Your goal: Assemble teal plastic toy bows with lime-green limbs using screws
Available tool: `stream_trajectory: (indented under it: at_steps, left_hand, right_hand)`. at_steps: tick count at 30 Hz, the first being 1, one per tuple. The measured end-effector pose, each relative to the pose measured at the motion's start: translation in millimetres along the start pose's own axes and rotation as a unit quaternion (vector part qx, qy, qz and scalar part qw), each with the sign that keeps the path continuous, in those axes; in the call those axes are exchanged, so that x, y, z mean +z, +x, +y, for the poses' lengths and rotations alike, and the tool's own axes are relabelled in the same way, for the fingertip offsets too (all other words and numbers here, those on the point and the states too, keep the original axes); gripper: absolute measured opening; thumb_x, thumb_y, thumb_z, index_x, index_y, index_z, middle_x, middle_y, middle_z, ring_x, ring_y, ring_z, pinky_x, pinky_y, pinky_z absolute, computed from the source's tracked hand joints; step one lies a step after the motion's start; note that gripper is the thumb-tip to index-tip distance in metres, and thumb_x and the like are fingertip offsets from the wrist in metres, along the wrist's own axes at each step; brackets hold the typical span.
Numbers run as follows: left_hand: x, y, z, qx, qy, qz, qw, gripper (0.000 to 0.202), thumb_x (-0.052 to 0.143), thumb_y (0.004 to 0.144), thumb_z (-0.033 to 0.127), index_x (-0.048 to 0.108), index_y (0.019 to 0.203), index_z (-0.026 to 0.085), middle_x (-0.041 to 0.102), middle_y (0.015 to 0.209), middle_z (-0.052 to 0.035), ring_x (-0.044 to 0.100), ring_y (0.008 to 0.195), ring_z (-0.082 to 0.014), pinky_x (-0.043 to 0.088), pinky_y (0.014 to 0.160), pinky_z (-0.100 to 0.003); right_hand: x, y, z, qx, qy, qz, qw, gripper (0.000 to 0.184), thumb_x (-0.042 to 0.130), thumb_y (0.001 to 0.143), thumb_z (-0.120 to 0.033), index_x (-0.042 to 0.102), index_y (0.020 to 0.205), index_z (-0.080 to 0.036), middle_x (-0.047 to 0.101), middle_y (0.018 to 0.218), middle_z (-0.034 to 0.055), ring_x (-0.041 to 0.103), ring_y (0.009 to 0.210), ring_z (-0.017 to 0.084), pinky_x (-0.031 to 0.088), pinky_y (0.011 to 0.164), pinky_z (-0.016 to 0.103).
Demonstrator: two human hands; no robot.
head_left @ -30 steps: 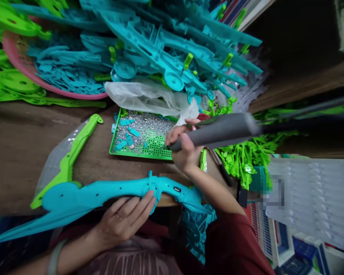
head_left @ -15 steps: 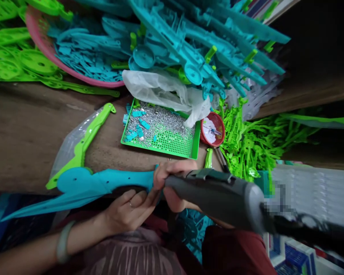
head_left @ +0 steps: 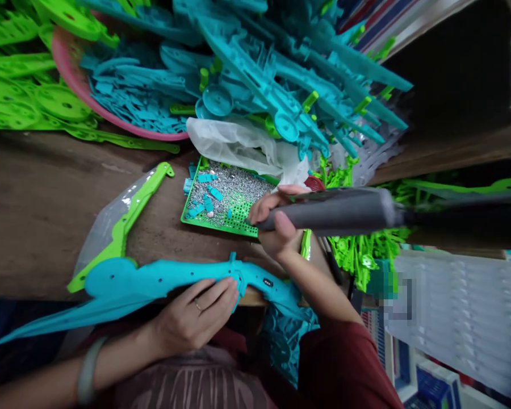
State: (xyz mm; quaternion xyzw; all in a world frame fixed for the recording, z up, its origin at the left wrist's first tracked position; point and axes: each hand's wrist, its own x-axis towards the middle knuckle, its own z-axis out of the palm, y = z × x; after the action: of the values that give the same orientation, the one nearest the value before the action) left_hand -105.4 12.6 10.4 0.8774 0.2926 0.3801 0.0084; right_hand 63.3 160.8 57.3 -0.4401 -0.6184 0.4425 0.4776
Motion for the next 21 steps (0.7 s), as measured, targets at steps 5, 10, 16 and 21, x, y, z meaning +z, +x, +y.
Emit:
stream_trajectory:
  at_steps: [5,10,16,21]
  left_hand:
    - [1.3,-2,0,0.0,-0.008,-0.007,1.0,0.029,0.051,0.097,0.018,0.071,0.117,0.012,0.069,0.13,-0.0116,0.061,0.126,-0.0285,0.046,0.11,-0.046]
    - [0.4,-1,0,-0.021,-0.014,-0.008,1.0,0.031,0.046,0.1,0.017,0.07,0.119,0.011,0.067,0.134,-0.0138,0.06,0.13,-0.0277,0.046,0.111,-0.046]
    - [0.2,0,-4,-0.007,-0.004,-0.016,1.0,0.034,0.043,0.101,0.013,0.067,0.124,0.007,0.063,0.138,-0.0169,0.056,0.134,-0.0314,0.044,0.112,-0.045]
    - [0.0,-1,-6,-0.007,-0.016,-0.016,1.0,0.035,0.042,0.1,0.008,0.065,0.126,0.005,0.062,0.138,-0.0177,0.054,0.136,-0.0298,0.047,0.11,-0.044]
  right_hand:
    - [13,10,19,-0.08,0.06,0.076,0.992,0.044,0.058,0.08,-0.06,0.039,0.107,-0.031,0.039,0.053,-0.0107,0.04,0.04,0.015,0.041,0.043,0.031]
    - [12,6,19,-0.079,0.059,0.075,0.992,0.042,0.056,0.08,-0.062,0.038,0.104,-0.032,0.038,0.053,-0.0107,0.043,0.04,0.016,0.046,0.046,0.033]
    - [17,16,15,-0.041,0.064,0.091,0.993,0.047,0.058,0.08,-0.06,0.04,0.112,-0.031,0.039,0.054,-0.0093,0.046,0.043,0.017,0.048,0.047,0.035]
    - [6,-12,-45,-0.076,0.12,0.12,0.982,0.032,0.061,0.083,-0.049,0.049,0.11,-0.034,0.044,0.056,-0.0079,0.048,0.044,0.016,0.047,0.044,0.032]
